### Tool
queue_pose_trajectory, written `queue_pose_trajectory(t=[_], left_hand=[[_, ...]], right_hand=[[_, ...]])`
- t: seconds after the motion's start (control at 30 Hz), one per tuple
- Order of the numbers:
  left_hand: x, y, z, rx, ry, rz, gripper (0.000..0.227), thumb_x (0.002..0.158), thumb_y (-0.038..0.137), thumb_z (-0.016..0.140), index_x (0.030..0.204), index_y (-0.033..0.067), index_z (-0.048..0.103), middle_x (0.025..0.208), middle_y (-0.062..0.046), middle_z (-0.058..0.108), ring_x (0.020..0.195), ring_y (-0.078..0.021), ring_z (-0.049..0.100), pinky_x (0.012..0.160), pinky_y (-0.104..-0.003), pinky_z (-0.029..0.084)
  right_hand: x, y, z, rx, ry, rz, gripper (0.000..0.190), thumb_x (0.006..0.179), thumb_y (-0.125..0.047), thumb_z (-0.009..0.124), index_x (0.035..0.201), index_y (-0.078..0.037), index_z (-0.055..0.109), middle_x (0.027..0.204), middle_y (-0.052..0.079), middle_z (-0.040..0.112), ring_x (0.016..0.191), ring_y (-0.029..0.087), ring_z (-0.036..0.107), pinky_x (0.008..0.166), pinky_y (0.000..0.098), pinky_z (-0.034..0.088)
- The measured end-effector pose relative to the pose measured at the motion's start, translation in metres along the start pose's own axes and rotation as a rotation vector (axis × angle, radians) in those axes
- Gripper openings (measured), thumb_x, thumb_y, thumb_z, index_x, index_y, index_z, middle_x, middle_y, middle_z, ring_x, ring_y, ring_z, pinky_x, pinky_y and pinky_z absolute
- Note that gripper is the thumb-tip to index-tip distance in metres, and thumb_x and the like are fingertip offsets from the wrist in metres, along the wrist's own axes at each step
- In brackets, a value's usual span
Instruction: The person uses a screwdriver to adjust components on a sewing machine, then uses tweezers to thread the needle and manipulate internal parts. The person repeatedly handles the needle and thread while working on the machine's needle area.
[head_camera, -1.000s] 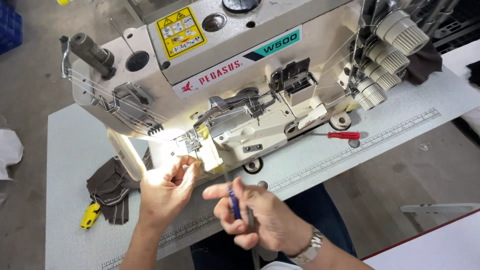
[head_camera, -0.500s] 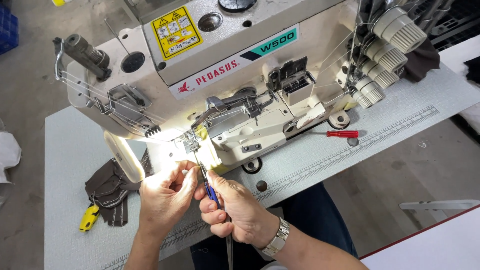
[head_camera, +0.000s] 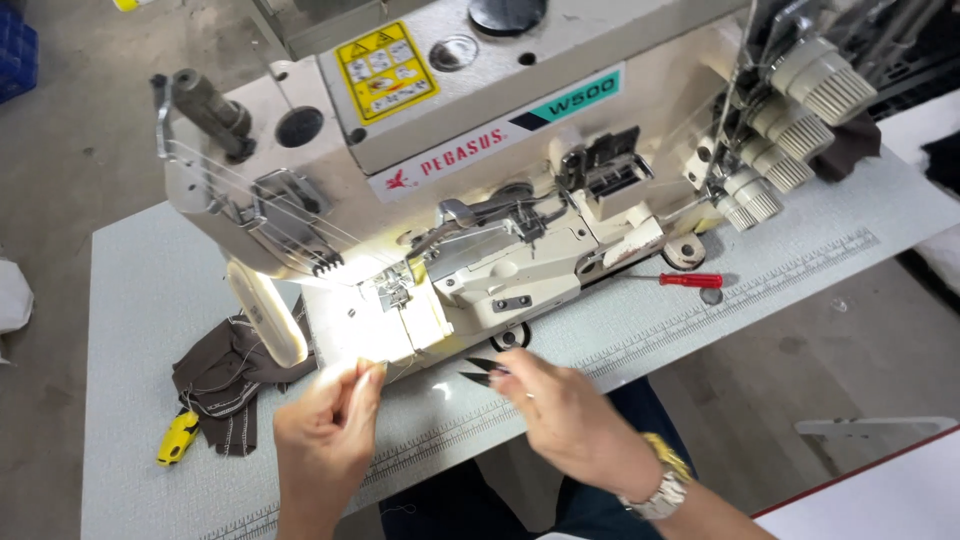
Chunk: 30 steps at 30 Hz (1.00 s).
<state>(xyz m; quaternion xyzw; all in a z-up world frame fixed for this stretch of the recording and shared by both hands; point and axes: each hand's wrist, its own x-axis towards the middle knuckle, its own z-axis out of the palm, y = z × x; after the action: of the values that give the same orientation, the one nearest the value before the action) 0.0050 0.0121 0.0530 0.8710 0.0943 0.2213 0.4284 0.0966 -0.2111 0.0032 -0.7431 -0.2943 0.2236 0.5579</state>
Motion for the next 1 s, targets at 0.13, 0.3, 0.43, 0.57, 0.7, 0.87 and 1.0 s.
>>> queue_pose_trajectory(t=[0.13,0.3,0.43,0.57,0.7,0.87,1.0], left_hand=[[-0.051,-0.023,0.012,-0.062,0.032,-0.227,0.019,0.092,0.011,0.066,0.078,0.008,0.078,0.045,0.007,0.041,0.04,-0.0054,0.035,0.038,-0.025,0.025],[-0.065,-0.039,0.02,-0.112,0.101,-0.363,0.015,0.089,0.014,0.073,0.09,0.0081,0.086,0.045,0.006,0.039,0.04,-0.0068,0.033,0.038,-0.025,0.027],[-0.039,-0.024,0.005,-0.127,0.153,-0.225,0.015,0.093,0.016,0.068,0.096,0.009,0.081,0.049,0.006,0.046,0.042,-0.0055,0.037,0.038,-0.023,0.03],[-0.021,-0.014,-0.003,-0.188,0.229,-0.285,0.014,0.095,0.015,0.067,0.094,0.0073,0.079,0.052,0.008,0.037,0.046,-0.0053,0.032,0.044,-0.022,0.033],[-0.013,-0.01,0.007,-0.332,0.302,-0.265,0.013,0.096,0.013,0.069,0.095,0.0038,0.078,0.058,0.008,0.048,0.054,-0.0029,0.039,0.055,-0.019,0.041],[0.005,-0.012,0.031,-1.128,0.274,-0.588,0.014,0.103,0.0,0.051,0.108,-0.0059,0.062,0.064,-0.006,0.052,0.052,-0.0126,0.044,0.046,-0.026,0.037],[0.022,-0.009,0.047,-1.464,0.309,-0.57,0.012,0.1,0.001,0.055,0.112,0.0014,0.055,0.084,-0.014,0.061,0.067,-0.0184,0.056,0.054,-0.028,0.047]], right_hand=[[-0.003,0.056,-0.034,-0.836,0.026,-0.057,0.024,0.096,0.006,0.039,0.108,-0.007,0.055,0.091,0.008,0.061,0.077,0.02,0.058,0.058,0.0287,0.051],[0.003,0.068,-0.06,-1.228,0.11,-0.21,0.031,0.102,-0.013,0.036,0.127,-0.008,0.055,0.096,0.009,0.057,0.084,0.028,0.051,0.07,0.0429,0.042],[-0.002,0.068,-0.072,-1.312,0.268,-0.287,0.039,0.1,-0.032,0.054,0.132,-0.01,0.057,0.123,0.009,0.063,0.108,0.028,0.055,0.087,0.0443,0.037],[-0.03,0.045,-0.095,-1.433,0.349,-0.077,0.046,0.096,-0.057,0.046,0.112,-0.018,0.067,0.129,0.002,0.064,0.098,0.029,0.058,0.083,0.0476,0.04],[-0.05,-0.022,-0.101,-0.816,0.322,0.095,0.088,0.094,-0.057,0.008,0.086,-0.002,0.077,0.104,0.009,0.083,0.074,0.02,0.087,0.021,0.0261,0.053],[-0.031,-0.055,-0.044,0.728,0.211,-0.3,0.036,0.107,-0.016,0.047,0.108,0.012,0.069,0.113,0.035,0.072,0.087,0.041,0.079,0.076,0.0411,0.07],[-0.006,-0.063,0.001,1.028,0.311,-0.197,0.008,0.092,0.002,0.067,0.094,0.006,0.074,0.103,0.029,0.072,0.074,0.028,0.073,0.071,0.0335,0.066]])
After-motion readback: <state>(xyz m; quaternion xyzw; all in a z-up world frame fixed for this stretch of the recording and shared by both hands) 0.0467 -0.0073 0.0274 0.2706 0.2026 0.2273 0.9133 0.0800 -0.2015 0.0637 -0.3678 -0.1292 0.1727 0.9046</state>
